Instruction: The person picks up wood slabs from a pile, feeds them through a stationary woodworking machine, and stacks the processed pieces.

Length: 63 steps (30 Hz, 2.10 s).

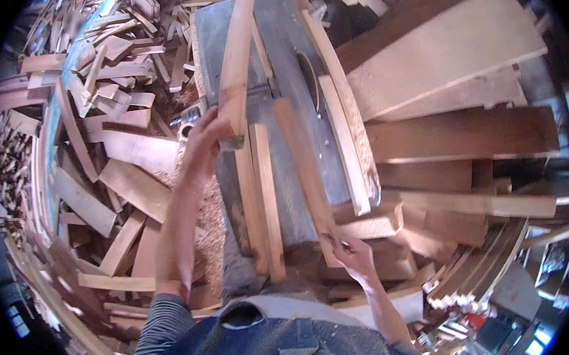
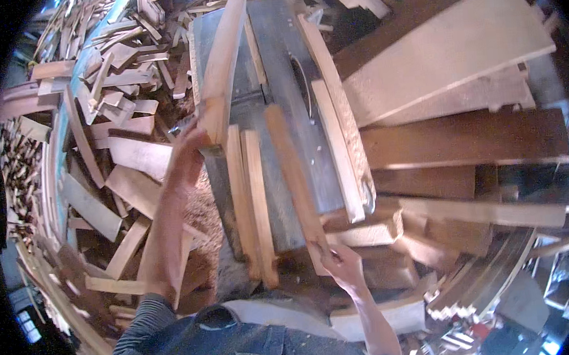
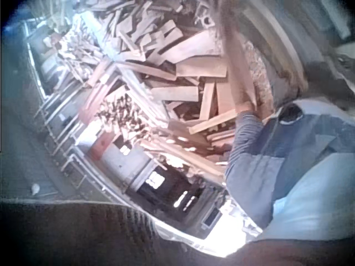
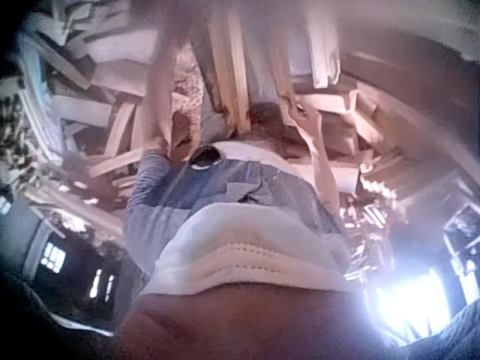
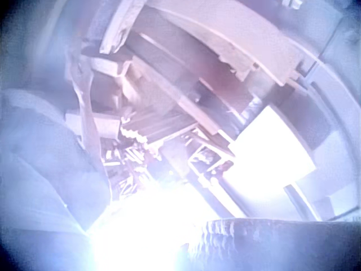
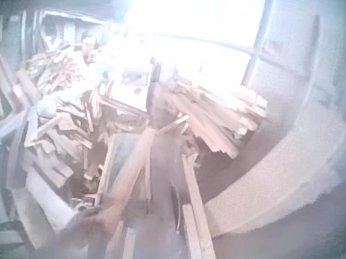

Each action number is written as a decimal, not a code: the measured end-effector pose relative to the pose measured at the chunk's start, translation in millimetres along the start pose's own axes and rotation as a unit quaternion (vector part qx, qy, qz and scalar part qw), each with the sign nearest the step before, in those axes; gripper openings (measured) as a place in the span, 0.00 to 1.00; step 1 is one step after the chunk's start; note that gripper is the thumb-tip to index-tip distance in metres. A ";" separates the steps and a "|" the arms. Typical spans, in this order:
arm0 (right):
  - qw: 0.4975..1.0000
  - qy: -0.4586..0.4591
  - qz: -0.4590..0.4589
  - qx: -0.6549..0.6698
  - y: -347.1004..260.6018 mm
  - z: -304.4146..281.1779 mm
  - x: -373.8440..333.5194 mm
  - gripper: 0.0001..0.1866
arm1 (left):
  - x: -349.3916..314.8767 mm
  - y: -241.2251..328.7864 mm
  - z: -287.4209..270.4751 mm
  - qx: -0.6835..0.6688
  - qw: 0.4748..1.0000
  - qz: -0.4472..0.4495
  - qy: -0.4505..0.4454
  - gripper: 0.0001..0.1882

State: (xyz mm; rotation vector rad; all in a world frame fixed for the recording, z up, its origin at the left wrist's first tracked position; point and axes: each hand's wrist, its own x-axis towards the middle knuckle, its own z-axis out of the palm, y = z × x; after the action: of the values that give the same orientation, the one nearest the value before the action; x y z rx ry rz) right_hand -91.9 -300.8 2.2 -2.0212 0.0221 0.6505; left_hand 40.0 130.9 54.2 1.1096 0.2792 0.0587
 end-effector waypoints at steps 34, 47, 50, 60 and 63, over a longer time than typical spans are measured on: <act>0.800 0.208 0.177 0.534 207.4 37.2 -79.1 0.23 | -65.7 -298.0 176.6 0.380 0.918 0.000 0.115 0.17; 0.920 0.197 0.248 0.232 171.5 14.4 -43.0 0.27 | -25.9 -279.6 171.7 0.462 0.874 0.069 0.132 0.18; 0.914 0.175 0.256 0.260 164.1 16.7 -18.4 0.27 | 3.9 -278.2 148.9 0.487 0.858 0.090 0.133 0.18; 0.909 0.201 0.243 0.273 158.2 21.1 1.1 0.26 | 15.4 -263.1 155.3 0.494 0.856 0.032 0.150 0.20; 0.906 0.198 0.239 0.287 155.4 21.4 6.2 0.26 | 21.4 -262.0 153.4 0.473 0.866 0.034 0.159 0.20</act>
State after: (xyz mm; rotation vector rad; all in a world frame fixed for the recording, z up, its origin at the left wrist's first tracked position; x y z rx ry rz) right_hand -138.8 -363.4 -134.0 -1.5311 0.8765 0.4413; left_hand 75.1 -116.5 -119.6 2.1009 0.6003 0.1824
